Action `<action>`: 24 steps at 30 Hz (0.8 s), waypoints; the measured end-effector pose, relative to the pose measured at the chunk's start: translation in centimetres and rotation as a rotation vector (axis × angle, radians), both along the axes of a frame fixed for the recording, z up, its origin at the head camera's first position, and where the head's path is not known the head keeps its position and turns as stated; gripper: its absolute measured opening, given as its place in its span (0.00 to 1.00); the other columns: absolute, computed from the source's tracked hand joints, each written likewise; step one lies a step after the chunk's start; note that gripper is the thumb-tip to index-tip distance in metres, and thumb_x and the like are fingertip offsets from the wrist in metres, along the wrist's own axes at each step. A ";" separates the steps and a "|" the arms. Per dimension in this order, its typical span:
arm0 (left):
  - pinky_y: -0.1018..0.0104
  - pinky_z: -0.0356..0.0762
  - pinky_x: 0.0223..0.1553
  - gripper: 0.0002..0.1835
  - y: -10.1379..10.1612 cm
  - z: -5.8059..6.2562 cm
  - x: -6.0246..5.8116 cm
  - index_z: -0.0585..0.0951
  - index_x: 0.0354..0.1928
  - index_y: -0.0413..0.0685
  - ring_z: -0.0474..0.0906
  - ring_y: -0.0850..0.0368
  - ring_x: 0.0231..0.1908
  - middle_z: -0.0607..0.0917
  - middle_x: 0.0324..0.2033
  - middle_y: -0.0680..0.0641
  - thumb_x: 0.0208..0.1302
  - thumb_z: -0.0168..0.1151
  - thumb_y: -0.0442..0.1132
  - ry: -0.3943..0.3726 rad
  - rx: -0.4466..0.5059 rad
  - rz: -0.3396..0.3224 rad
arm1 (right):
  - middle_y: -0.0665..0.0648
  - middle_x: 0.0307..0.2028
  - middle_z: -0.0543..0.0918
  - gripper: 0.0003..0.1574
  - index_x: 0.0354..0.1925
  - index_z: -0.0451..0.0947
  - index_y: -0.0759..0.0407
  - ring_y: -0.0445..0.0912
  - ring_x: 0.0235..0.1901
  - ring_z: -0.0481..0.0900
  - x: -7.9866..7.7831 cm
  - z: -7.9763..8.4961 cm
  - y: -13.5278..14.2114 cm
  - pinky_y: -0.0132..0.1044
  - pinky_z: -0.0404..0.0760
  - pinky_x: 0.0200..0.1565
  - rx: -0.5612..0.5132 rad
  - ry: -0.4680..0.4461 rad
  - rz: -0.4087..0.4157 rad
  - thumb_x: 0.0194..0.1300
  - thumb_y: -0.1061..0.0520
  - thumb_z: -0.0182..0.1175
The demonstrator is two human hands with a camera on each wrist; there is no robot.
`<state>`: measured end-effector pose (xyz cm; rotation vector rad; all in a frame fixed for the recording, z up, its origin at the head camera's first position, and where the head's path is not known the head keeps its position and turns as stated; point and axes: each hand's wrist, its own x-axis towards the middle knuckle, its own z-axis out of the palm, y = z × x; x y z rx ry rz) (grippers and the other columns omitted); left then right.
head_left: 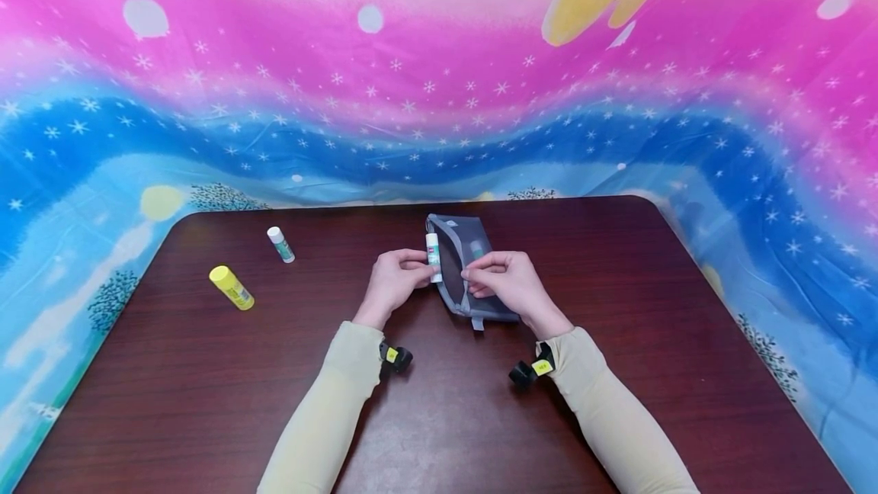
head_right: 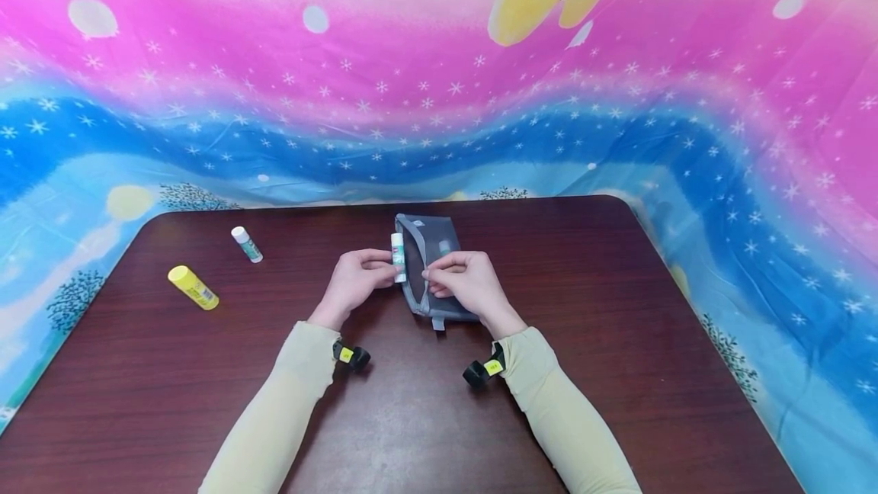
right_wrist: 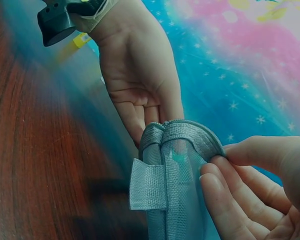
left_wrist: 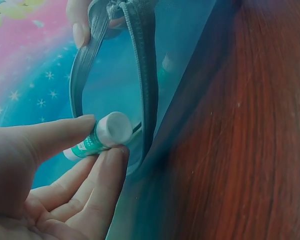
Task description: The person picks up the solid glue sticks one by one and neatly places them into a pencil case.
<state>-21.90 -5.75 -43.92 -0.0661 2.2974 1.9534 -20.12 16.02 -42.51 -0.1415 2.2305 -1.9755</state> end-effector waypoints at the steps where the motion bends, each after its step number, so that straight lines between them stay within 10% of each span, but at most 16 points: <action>1: 0.63 0.86 0.39 0.17 0.1 0.0 0.0 0.85 0.51 0.36 0.88 0.53 0.33 0.89 0.37 0.41 0.60 0.74 0.33 -0.004 0.006 0.002 | 0.63 0.34 0.89 0.11 0.42 0.86 0.72 0.48 0.29 0.88 0.0 0.0 0.0 0.44 0.88 0.36 0.002 0.000 0.000 0.64 0.64 0.71; 24: 0.60 0.85 0.45 0.22 -0.7 0.2 0.5 0.85 0.56 0.39 0.88 0.45 0.41 0.90 0.40 0.43 0.61 0.75 0.38 -0.015 -0.002 -0.010 | 0.63 0.34 0.89 0.13 0.43 0.86 0.72 0.49 0.29 0.88 0.0 0.0 0.0 0.43 0.88 0.36 -0.005 -0.002 -0.003 0.63 0.63 0.71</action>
